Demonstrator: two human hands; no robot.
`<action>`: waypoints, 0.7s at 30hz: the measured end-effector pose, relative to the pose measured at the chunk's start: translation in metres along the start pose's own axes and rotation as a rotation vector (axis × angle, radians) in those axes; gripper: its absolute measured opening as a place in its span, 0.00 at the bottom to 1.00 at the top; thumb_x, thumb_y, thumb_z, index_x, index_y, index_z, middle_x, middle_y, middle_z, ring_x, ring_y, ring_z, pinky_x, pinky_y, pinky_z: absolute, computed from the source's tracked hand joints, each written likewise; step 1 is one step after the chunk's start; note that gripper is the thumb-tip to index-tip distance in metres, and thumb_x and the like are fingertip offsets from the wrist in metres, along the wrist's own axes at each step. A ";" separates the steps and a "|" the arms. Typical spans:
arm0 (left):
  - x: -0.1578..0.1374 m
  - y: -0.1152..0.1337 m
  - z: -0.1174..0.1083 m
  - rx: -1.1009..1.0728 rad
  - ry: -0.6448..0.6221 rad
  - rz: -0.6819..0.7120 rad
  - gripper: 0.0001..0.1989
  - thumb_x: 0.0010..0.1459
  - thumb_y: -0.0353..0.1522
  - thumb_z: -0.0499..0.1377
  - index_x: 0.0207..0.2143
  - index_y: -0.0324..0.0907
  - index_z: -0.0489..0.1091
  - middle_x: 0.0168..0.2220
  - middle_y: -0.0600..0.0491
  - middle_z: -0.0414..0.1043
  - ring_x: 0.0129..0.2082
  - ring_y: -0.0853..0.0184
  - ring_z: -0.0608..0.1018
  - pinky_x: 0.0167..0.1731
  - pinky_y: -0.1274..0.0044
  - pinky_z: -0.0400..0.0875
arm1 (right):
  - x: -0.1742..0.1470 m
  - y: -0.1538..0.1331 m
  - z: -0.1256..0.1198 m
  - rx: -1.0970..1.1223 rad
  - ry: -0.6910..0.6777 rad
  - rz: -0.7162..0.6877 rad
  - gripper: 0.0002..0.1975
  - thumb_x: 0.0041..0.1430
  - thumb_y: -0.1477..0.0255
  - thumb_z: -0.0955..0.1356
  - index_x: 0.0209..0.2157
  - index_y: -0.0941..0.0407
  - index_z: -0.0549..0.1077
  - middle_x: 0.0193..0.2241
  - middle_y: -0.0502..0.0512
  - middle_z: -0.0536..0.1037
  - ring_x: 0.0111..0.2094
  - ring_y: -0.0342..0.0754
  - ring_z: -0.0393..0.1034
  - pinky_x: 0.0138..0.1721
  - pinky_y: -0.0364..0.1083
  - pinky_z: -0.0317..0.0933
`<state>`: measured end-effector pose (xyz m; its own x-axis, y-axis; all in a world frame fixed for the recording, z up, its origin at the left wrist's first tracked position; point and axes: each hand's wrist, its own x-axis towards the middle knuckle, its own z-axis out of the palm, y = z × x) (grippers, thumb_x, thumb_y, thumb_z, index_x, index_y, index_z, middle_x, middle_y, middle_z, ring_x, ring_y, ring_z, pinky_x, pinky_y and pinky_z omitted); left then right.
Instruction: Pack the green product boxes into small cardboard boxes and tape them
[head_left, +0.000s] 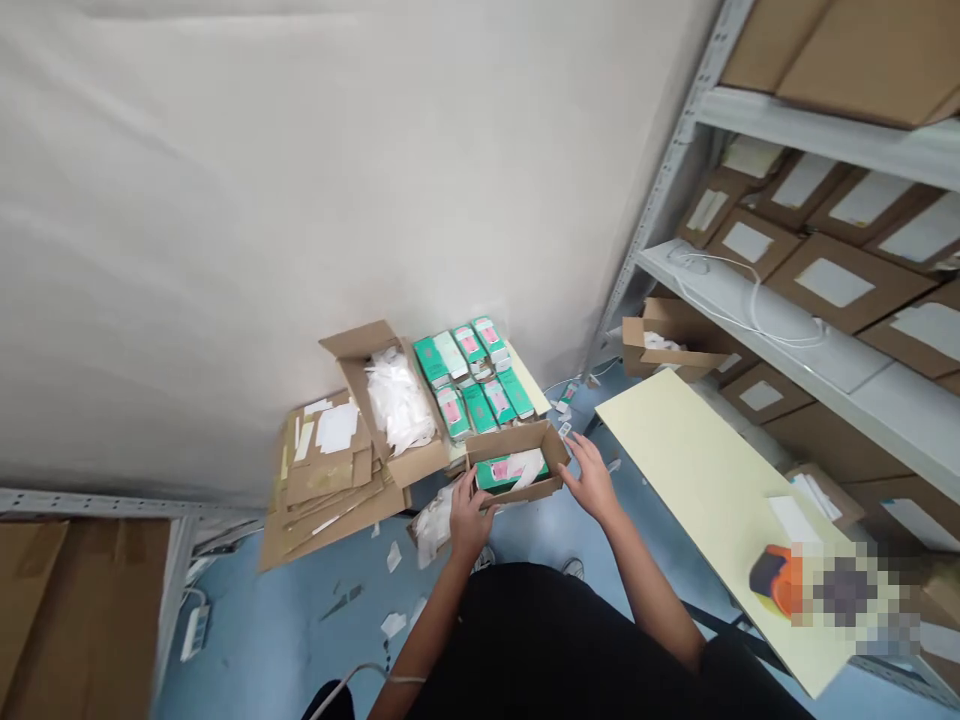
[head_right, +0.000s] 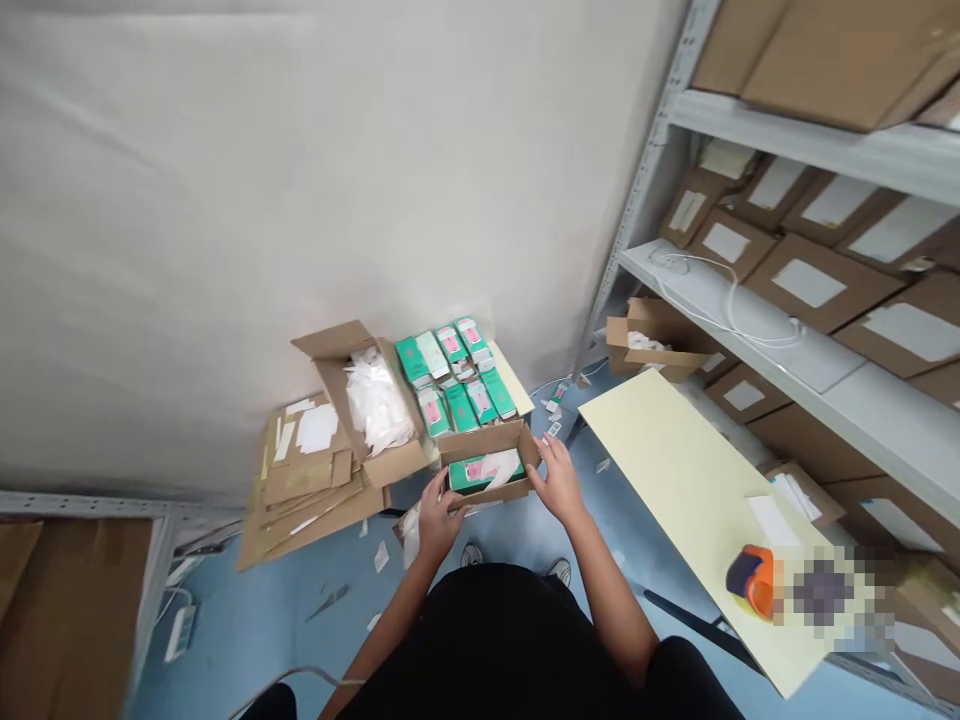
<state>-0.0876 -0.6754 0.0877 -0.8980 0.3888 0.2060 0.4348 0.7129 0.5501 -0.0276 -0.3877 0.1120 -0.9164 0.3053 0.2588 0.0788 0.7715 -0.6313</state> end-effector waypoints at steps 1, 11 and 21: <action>0.004 0.015 0.009 -0.009 -0.007 0.019 0.04 0.56 0.30 0.67 0.32 0.47 0.75 0.67 0.46 0.66 0.67 0.49 0.68 0.65 0.55 0.66 | -0.012 0.018 -0.012 -0.015 0.012 0.044 0.28 0.67 0.60 0.66 0.66 0.52 0.68 0.66 0.64 0.69 0.67 0.64 0.63 0.66 0.67 0.61; 0.051 0.154 0.112 -0.125 -0.153 0.319 0.04 0.56 0.29 0.67 0.32 0.46 0.75 0.68 0.46 0.65 0.67 0.49 0.69 0.64 0.57 0.68 | -0.104 0.125 -0.126 -0.086 0.293 0.409 0.34 0.69 0.56 0.65 0.71 0.52 0.59 0.71 0.65 0.60 0.71 0.63 0.57 0.67 0.65 0.61; 0.121 0.237 0.210 -0.209 -0.468 0.642 0.04 0.56 0.28 0.67 0.33 0.46 0.76 0.72 0.46 0.58 0.68 0.50 0.68 0.63 0.57 0.71 | -0.136 0.169 -0.172 -0.160 0.577 0.694 0.35 0.67 0.58 0.67 0.72 0.50 0.58 0.72 0.64 0.58 0.71 0.63 0.56 0.67 0.65 0.60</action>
<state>-0.0795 -0.3371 0.0733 -0.3375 0.9202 0.1986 0.7916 0.1632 0.5888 0.1782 -0.2029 0.0955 -0.3085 0.9274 0.2114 0.6314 0.3658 -0.6837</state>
